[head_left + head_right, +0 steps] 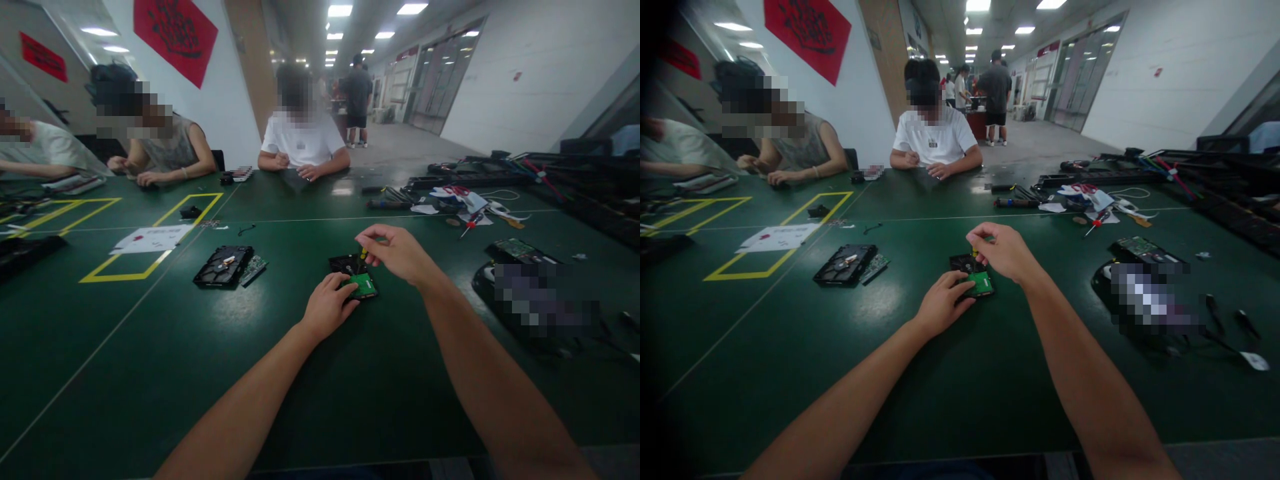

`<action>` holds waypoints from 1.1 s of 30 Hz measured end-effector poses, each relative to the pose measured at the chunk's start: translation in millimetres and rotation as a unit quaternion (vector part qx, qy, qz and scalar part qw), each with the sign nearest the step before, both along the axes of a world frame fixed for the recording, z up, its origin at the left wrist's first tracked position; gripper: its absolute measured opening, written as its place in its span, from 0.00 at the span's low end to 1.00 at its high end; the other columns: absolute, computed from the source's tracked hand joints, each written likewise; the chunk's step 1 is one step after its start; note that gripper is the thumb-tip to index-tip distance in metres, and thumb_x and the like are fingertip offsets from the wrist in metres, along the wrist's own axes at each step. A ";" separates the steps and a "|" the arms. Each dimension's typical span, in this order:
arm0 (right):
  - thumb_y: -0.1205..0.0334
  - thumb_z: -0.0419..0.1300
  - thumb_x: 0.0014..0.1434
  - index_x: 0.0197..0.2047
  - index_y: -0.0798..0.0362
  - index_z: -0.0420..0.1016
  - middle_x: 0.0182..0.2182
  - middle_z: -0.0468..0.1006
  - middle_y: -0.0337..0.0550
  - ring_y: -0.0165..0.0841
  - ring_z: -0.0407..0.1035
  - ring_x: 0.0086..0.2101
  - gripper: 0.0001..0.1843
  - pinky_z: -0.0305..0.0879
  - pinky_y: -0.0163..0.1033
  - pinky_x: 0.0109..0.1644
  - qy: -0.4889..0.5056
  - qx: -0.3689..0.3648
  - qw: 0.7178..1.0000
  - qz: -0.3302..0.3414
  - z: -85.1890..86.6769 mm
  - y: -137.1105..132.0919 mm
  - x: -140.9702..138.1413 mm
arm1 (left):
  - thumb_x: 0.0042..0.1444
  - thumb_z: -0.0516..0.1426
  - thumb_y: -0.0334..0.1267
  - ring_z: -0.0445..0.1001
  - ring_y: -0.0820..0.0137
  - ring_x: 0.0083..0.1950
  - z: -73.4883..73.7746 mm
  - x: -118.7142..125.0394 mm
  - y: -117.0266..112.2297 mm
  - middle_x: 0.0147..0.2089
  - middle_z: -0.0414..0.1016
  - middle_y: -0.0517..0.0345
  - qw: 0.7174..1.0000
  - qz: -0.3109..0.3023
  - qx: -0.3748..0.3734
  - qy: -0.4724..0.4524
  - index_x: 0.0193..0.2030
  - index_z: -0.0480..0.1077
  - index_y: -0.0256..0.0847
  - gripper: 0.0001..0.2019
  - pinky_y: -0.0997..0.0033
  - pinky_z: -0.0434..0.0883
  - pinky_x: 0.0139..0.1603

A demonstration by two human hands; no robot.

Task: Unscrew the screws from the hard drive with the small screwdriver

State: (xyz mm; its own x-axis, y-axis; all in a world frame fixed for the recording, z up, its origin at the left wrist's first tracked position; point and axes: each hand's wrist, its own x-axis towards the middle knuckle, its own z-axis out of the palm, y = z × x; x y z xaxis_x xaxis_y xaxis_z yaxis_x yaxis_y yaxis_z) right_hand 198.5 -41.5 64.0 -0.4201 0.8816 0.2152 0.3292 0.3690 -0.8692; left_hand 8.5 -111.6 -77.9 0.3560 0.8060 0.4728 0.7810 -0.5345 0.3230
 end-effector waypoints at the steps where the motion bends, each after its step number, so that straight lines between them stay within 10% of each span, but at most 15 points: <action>1: 0.53 0.65 0.69 0.43 0.52 0.82 0.26 0.80 0.40 0.30 0.74 0.24 0.11 0.71 0.34 0.28 -0.012 0.008 1.000 -0.003 1.6 -1.0 1.0 | 0.68 0.63 0.43 0.70 0.52 0.67 0.2 -0.1 -0.1 0.62 0.73 0.45 1.000 0.001 0.000 0.003 0.63 0.76 0.43 0.18 0.46 0.73 0.67; 7: 0.61 0.64 0.67 0.47 0.53 0.77 0.40 0.85 0.47 0.30 0.76 0.24 0.07 0.70 0.34 0.24 0.003 0.001 1.000 -0.028 1.8 -0.6 -0.3 | 0.68 0.63 0.43 0.72 0.53 0.64 4.4 -2.2 -0.1 0.61 0.75 0.46 1.000 -0.001 0.004 0.022 0.61 0.77 0.44 0.17 0.47 0.75 0.65; 19: 0.53 0.65 0.67 0.45 0.50 0.84 0.27 0.81 0.41 0.31 0.73 0.25 0.11 0.67 0.34 0.26 -0.022 0.023 0.999 -0.010 0.8 0.0 1.2 | 0.67 0.63 0.43 0.72 0.52 0.65 -0.1 -12.7 -0.1 0.63 0.73 0.45 1.000 -0.023 -0.001 0.001 0.63 0.76 0.45 0.19 0.46 0.75 0.65; 25: 0.60 0.62 0.67 0.49 0.53 0.82 0.46 0.85 0.49 0.29 0.75 0.27 0.11 0.67 0.33 0.25 0.032 0.000 0.999 0.000 -2.2 3.3 -0.5 | 0.70 0.61 0.46 0.72 0.52 0.64 0.8 -8.5 -1.8 0.61 0.73 0.44 1.000 -0.019 0.010 -0.010 0.62 0.77 0.44 0.18 0.46 0.75 0.65; 33: 0.52 0.72 0.60 0.40 0.51 0.78 0.33 0.82 0.42 0.30 0.74 0.25 0.13 0.66 0.33 0.24 -0.001 0.022 0.999 -0.041 -1.6 -0.4 -2.5 | 0.69 0.61 0.45 0.72 0.53 0.65 2.3 -7.7 -3.1 0.61 0.73 0.45 1.000 -0.014 0.006 -0.012 0.62 0.77 0.44 0.17 0.46 0.75 0.66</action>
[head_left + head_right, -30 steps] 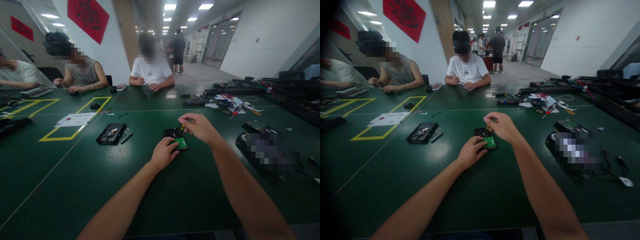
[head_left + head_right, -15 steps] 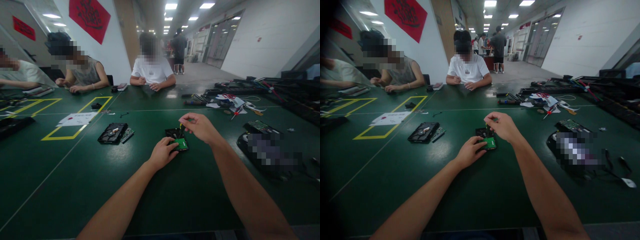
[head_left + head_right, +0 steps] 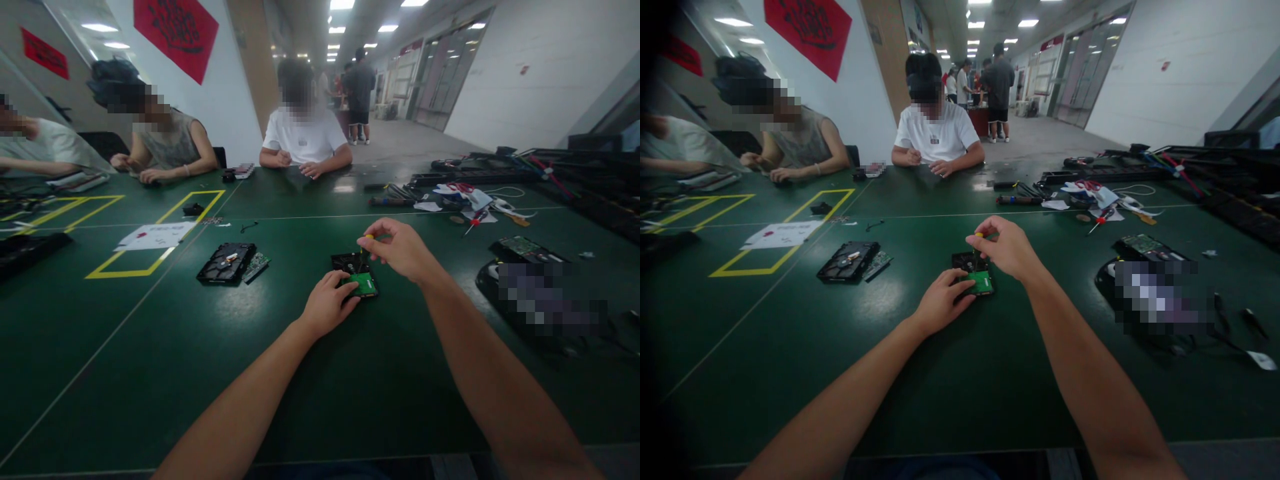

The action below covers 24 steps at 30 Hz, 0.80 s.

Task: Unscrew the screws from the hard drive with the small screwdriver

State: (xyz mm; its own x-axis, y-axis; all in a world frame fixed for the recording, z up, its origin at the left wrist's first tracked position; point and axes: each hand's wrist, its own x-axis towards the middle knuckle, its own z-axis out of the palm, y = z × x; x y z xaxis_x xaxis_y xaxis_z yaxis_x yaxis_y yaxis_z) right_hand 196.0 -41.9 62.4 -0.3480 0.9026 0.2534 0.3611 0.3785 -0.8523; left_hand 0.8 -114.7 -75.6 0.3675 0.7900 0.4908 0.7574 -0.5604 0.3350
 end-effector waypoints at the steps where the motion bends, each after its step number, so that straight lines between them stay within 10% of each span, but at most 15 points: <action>1: 0.53 0.71 0.61 0.41 0.51 0.78 0.33 0.82 0.42 0.30 0.73 0.25 0.12 0.66 0.33 0.24 0.006 0.001 1.000 0.004 -0.9 0.2 -0.3 | 0.69 0.61 0.45 0.71 0.53 0.65 0.0 0.1 -0.1 0.61 0.73 0.45 1.000 0.000 0.000 -0.002 0.62 0.77 0.45 0.17 0.46 0.75 0.66; 13: 0.47 0.63 0.69 0.47 0.51 0.85 0.26 0.79 0.41 0.31 0.71 0.25 0.17 0.64 0.35 0.27 0.014 -0.019 0.999 0.045 -0.9 2.3 0.5 | 0.70 0.61 0.44 0.71 0.53 0.65 -0.4 0.2 -0.4 0.61 0.72 0.43 1.000 0.001 0.004 0.003 0.62 0.77 0.42 0.18 0.47 0.74 0.67; 24: 0.55 0.66 0.65 0.45 0.51 0.75 0.43 0.84 0.47 0.28 0.74 0.24 0.10 0.66 0.33 0.23 0.045 -0.016 0.999 0.004 -6.5 6.2 -1.3 | 0.70 0.60 0.44 0.71 0.52 0.67 3.6 0.0 -1.6 0.62 0.73 0.44 1.000 -0.002 -0.002 0.011 0.62 0.77 0.44 0.18 0.46 0.74 0.67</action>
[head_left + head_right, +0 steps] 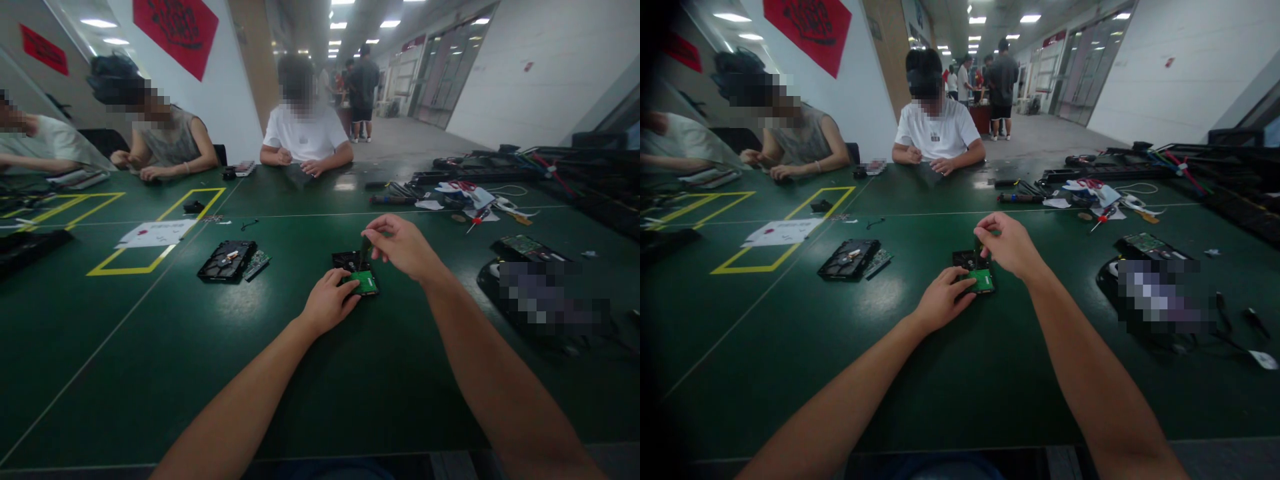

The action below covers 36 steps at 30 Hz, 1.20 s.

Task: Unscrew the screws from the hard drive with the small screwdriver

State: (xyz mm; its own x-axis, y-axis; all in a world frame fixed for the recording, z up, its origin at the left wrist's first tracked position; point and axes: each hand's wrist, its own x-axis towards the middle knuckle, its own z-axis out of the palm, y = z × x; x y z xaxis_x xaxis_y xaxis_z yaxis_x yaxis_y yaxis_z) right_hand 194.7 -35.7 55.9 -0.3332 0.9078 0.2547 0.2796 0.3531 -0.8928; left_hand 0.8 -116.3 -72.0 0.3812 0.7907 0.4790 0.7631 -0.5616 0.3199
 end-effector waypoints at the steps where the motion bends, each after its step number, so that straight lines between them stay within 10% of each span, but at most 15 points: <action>1: 0.56 0.64 0.67 0.46 0.51 0.75 0.43 0.84 0.47 0.28 0.75 0.25 0.09 0.67 0.33 0.24 0.005 -0.005 1.000 0.011 -0.6 0.7 0.2 | 0.69 0.60 0.44 0.71 0.52 0.67 -0.3 0.0 0.1 0.62 0.73 0.45 1.000 0.001 -0.001 -0.001 0.62 0.77 0.44 0.17 0.46 0.74 0.67; 21: 0.55 0.64 0.68 0.49 0.52 0.80 0.30 0.82 0.43 0.32 0.74 0.27 0.11 0.71 0.37 0.32 -0.015 -0.019 0.999 0.026 4.0 -3.8 -0.7 | 0.69 0.61 0.44 0.71 0.52 0.67 -3.1 0.1 1.3 0.62 0.73 0.45 1.000 0.003 0.001 -0.006 0.63 0.77 0.46 0.18 0.45 0.74 0.66; 31: 0.59 0.60 0.69 0.49 0.50 0.78 0.49 0.84 0.48 0.28 0.73 0.25 0.09 0.64 0.34 0.25 0.004 -0.013 0.999 0.041 0.0 1.2 4.6 | 0.70 0.60 0.44 0.70 0.52 0.67 -4.5 -0.5 1.4 0.62 0.72 0.44 1.000 0.003 0.004 -0.006 0.63 0.77 0.44 0.18 0.46 0.74 0.67; 36: 0.54 0.68 0.65 0.44 0.51 0.78 0.42 0.84 0.46 0.30 0.74 0.27 0.10 0.67 0.36 0.27 -0.024 -0.008 0.999 0.031 2.7 -2.9 1.3 | 0.70 0.60 0.44 0.70 0.52 0.67 -3.1 -0.4 0.7 0.62 0.72 0.44 1.000 0.004 0.002 -0.005 0.62 0.77 0.44 0.18 0.46 0.74 0.67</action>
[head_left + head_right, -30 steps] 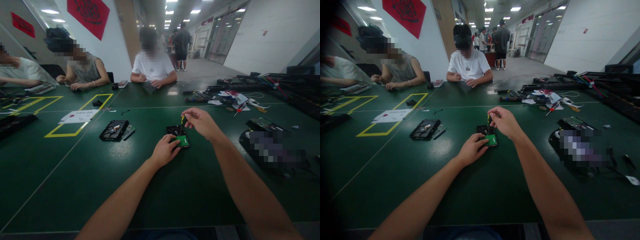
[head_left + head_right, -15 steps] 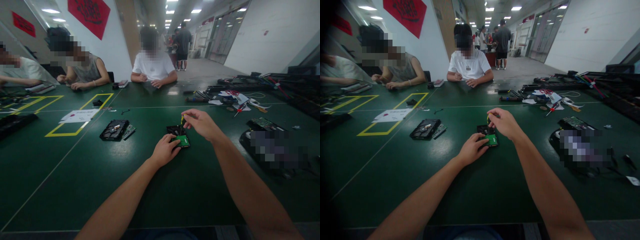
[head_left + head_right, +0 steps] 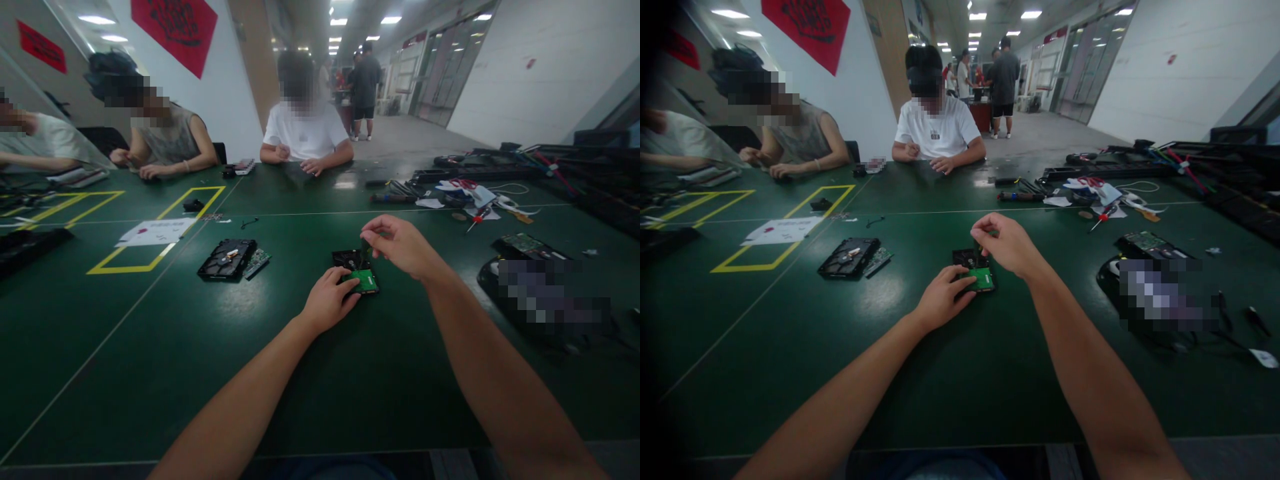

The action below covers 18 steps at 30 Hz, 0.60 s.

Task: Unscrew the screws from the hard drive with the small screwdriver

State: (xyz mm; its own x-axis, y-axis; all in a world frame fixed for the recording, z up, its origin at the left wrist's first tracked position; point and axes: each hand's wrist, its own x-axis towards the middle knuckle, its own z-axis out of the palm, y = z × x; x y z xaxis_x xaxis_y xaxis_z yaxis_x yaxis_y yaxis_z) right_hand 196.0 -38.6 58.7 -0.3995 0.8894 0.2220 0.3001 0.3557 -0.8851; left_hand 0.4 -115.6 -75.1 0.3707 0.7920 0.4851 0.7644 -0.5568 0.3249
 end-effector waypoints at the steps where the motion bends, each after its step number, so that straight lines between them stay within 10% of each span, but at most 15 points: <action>1: 0.53 0.70 0.62 0.42 0.51 0.77 0.39 0.84 0.45 0.31 0.74 0.27 0.12 0.68 0.36 0.28 -0.009 0.002 1.000 -0.007 0.4 -0.8 -0.5 | 0.70 0.60 0.44 0.70 0.52 0.67 0.4 0.1 -0.1 0.62 0.72 0.44 1.000 0.000 0.001 0.000 0.62 0.77 0.43 0.17 0.46 0.74 0.67; 18: 0.52 0.66 0.67 0.45 0.51 0.82 0.38 0.84 0.44 0.29 0.69 0.26 0.11 0.63 0.34 0.26 0.007 -0.008 1.000 0.022 2.7 -2.9 -1.3 | 0.71 0.60 0.46 0.72 0.53 0.65 -1.9 0.6 1.6 0.61 0.73 0.45 1.000 -0.002 0.001 -0.028 0.61 0.77 0.44 0.17 0.46 0.76 0.65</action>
State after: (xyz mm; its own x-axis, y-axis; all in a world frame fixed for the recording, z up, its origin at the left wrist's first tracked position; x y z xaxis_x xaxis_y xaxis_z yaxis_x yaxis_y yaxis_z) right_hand 194.7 -41.5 61.4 -0.4343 0.8750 0.2138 0.2720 0.3537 -0.8950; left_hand 1.1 -113.9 -77.0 0.3462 0.7890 0.5076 0.7423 -0.5612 0.3661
